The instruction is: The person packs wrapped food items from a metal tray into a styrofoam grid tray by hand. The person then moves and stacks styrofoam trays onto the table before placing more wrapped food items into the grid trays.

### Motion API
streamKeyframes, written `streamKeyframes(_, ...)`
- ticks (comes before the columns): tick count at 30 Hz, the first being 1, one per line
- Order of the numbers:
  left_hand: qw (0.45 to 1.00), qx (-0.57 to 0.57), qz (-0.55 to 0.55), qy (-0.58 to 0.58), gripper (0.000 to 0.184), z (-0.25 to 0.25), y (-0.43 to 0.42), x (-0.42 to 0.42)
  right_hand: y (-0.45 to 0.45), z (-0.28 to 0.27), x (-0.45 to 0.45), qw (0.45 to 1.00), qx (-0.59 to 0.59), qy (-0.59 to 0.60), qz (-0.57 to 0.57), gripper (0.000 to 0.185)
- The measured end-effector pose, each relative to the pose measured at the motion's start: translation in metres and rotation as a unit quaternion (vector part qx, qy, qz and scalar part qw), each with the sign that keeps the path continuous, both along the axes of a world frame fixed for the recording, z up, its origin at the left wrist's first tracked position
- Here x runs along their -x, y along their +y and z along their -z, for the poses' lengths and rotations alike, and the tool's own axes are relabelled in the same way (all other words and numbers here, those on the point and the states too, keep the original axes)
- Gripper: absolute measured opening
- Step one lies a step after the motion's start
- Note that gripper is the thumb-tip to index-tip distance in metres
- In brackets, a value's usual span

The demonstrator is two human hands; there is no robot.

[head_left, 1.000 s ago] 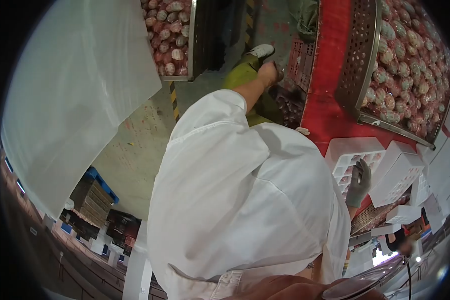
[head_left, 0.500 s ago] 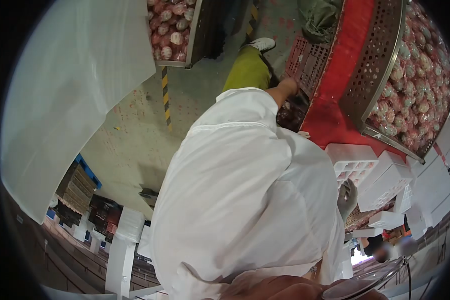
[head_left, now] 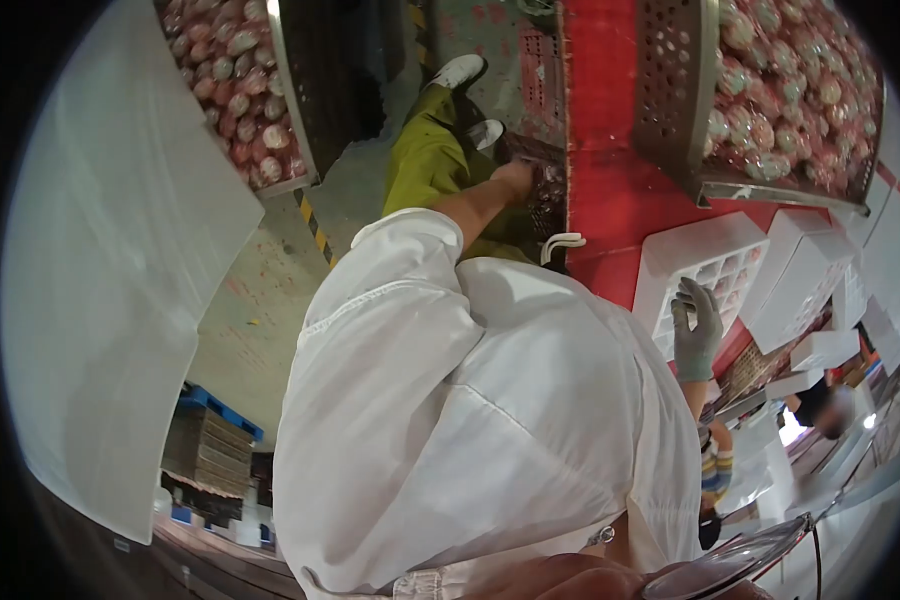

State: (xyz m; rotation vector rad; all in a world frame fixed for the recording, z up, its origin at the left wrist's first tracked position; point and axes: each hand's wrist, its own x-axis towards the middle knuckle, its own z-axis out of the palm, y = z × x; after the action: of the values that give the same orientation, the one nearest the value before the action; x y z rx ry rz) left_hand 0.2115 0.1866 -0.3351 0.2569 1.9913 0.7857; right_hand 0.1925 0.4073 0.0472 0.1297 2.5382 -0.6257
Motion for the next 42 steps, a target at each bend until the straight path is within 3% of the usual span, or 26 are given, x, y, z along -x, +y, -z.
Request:
streamKeyframes(1, 0.997, -0.033, 0.003, -0.068, 0.036, -0.009, 0.006, -0.001, 0.004, -0.003, -0.007, 1.0, -0.005, 0.006, 0.01, 0.037)
streamKeyframes(2, 0.983, -0.082, 0.157, 0.053, 0.034, -0.003, 0.02, -0.013, 0.008, -0.006, -0.013, 1.0, -0.007, 0.011, 0.023, 0.037)
streamKeyframes(3, 0.927, -0.13, 0.306, 0.172, 0.033, 0.009, 0.036, -0.03, 0.011, -0.01, -0.02, 0.999, -0.015, 0.022, 0.032, 0.037)
streamKeyframes(4, 0.921, -0.133, 0.321, 0.175, 0.033, 0.012, 0.041, -0.038, 0.014, -0.013, -0.027, 0.998, -0.023, 0.031, 0.042, 0.036)
streamKeyframes(8, 0.946, -0.157, 0.281, -0.043, 0.044, 0.027, 0.046, -0.068, 0.019, -0.02, -0.049, 0.993, -0.018, 0.057, 0.1, 0.035)
streamKeyframes(9, 0.942, -0.3, 0.144, -0.05, 0.045, 0.044, 0.029, -0.072, 0.022, -0.02, -0.055, 0.991, -0.016, 0.067, 0.114, 0.035)
streamKeyframes(11, 0.951, -0.233, 0.151, 0.138, 0.042, -0.001, -0.016, -0.017, 0.028, -0.017, -0.064, 0.989, 0.0, 0.083, 0.123, 0.034)
streamKeyframes(13, 0.996, -0.076, 0.008, 0.041, 0.027, 0.025, -0.056, 0.024, 0.028, -0.02, -0.07, 0.982, 0.001, 0.111, 0.154, 0.034)
streamKeyframes(14, 0.986, 0.004, -0.146, 0.075, 0.023, -0.094, -0.074, 0.075, 0.03, -0.021, -0.074, 0.98, 0.003, 0.112, 0.165, 0.033)
streamKeyframes(15, 0.924, -0.114, -0.352, 0.095, 0.014, -0.074, -0.105, 0.086, 0.031, -0.022, -0.078, 0.978, 0.005, 0.111, 0.174, 0.033)
streamKeyframes(16, 0.856, -0.113, -0.449, 0.232, 0.002, -0.138, -0.107, 0.115, 0.032, -0.022, -0.082, 0.974, 0.01, 0.128, 0.184, 0.033)
streamKeyframes(17, 0.807, -0.114, -0.447, 0.369, 0.007, -0.18, -0.118, 0.14, 0.034, -0.022, -0.086, 0.969, 0.015, 0.142, 0.2, 0.033)
streamKeyframes(19, 0.765, -0.241, -0.474, 0.363, 0.009, -0.268, -0.114, 0.174, 0.038, -0.021, -0.093, 0.965, 0.016, 0.155, 0.213, 0.032)
streamKeyframes(21, 0.78, -0.265, -0.373, 0.427, 0.008, -0.333, -0.083, 0.206, 0.039, -0.021, -0.096, 0.956, 0.023, 0.176, 0.232, 0.032)
streamKeyframes(22, 0.814, -0.283, -0.312, 0.4, 0.013, -0.342, -0.07, 0.223, 0.039, -0.021, -0.096, 0.953, 0.024, 0.184, 0.239, 0.032)
streamKeyframes(23, 0.836, -0.202, -0.163, 0.483, 0.022, -0.357, -0.058, 0.245, 0.038, -0.022, -0.096, 0.948, 0.029, 0.196, 0.248, 0.032)
streamKeyframes(25, 0.805, -0.189, -0.077, 0.557, 0.034, -0.367, -0.02, 0.286, 0.034, -0.029, -0.098, 0.937, 0.025, 0.215, 0.274, 0.032)
streamKeyframes(28, 0.768, -0.061, 0.139, 0.622, 0.043, -0.345, 0.007, 0.346, 0.029, -0.035, -0.109, 0.919, 0.019, 0.22, 0.327, 0.029)
streamKeyframes(31, 0.852, -0.027, 0.174, 0.494, 0.034, -0.312, 0.024, 0.379, 0.024, -0.036, -0.131, 0.899, -0.016, 0.199, 0.389, 0.027)
streamKeyframes(33, 0.815, -0.084, 0.211, 0.533, 0.029, -0.305, 0.024, 0.387, 0.019, -0.032, -0.154, 0.882, -0.068, 0.187, 0.427, 0.026)
streamKeyframes(34, 0.811, -0.179, 0.237, 0.504, 0.027, -0.269, 0.015, 0.412, 0.014, -0.035, -0.165, 0.865, -0.084, 0.196, 0.454, 0.026)
streamKeyframes(35, 0.869, -0.167, 0.179, 0.43, 0.028, -0.295, 0.02, 0.402, 0.009, -0.039, -0.174, 0.847, -0.101, 0.203, 0.48, 0.026)
streamKeyframes(36, 0.881, -0.218, 0.126, 0.4, 0.03, -0.284, 0.015, 0.408, 0.005, -0.037, -0.186, 0.816, -0.094, 0.228, 0.523, 0.026)
streamKeyframes(38, 0.878, -0.307, 0.086, 0.357, 0.02, -0.312, 0.032, 0.394, -0.012, -0.039, -0.209, 0.759, -0.097, 0.257, 0.591, 0.026)
streamKeyframes(39, 0.801, -0.134, 0.183, 0.554, 0.013, -0.341, 0.049, 0.383, -0.018, -0.044, -0.217, 0.739, -0.103, 0.266, 0.611, 0.026)
streamKeyframes(42, 0.805, -0.249, 0.199, 0.501, 0.013, -0.382, 0.095, 0.362, -0.041, -0.036, -0.237, 0.654, -0.096, 0.312, 0.683, 0.026)
